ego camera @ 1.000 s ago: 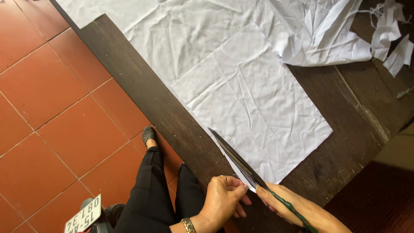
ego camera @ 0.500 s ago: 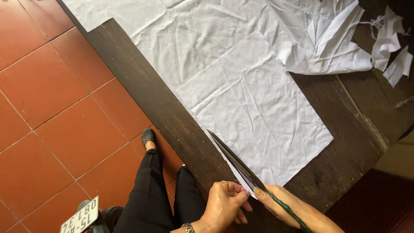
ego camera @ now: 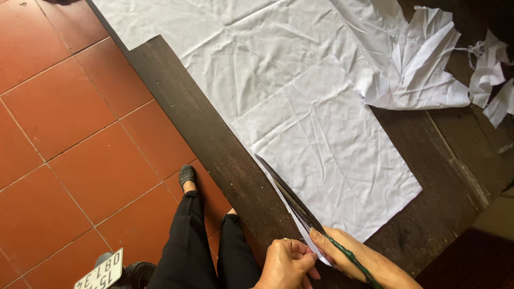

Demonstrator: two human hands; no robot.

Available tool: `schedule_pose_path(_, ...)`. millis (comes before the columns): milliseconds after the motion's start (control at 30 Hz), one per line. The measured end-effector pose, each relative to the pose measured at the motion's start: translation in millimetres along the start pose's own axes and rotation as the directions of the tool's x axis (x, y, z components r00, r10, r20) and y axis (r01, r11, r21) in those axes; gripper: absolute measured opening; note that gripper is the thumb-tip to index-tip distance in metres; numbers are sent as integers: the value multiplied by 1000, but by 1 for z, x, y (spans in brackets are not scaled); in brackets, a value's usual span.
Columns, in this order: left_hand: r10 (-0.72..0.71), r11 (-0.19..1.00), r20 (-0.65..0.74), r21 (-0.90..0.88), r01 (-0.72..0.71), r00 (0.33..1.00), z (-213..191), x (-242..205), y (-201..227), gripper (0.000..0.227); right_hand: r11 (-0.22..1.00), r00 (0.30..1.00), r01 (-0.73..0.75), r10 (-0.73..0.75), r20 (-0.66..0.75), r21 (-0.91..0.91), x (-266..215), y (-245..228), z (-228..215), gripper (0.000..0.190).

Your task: The person cuts a piece of white fabric with shears and marks it with tailor's chalk using a ruler.

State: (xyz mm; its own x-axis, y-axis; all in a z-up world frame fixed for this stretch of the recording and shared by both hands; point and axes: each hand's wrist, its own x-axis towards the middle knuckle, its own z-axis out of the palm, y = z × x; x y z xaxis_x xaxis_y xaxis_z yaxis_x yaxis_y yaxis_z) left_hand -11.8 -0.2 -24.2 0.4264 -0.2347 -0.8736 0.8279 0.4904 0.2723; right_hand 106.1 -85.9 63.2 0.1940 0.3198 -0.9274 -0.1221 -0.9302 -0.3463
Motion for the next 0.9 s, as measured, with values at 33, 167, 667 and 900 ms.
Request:
schedule_pose_path(33,2,1000,0,-2,-2,1000,-1,8,-9,9,1000,1000,0,0,0,-3,4,6,1,52)
schedule_pose_path(167,74,997,25,0,-74,997,-2,16,-16,10,967,978,-206,208,4,149,2,9,1,44)
schedule_pose_path(667,76,978,-18,197,-71,997,-3,-3,6,13,951,963,-258,267,-26,170,4,-23,-8,44)
schedule_pose_path(900,93,970,-58,229,-78,994,-3,22,-20,8,981,985,-139,150,-82,133,19,-16,-3,41)
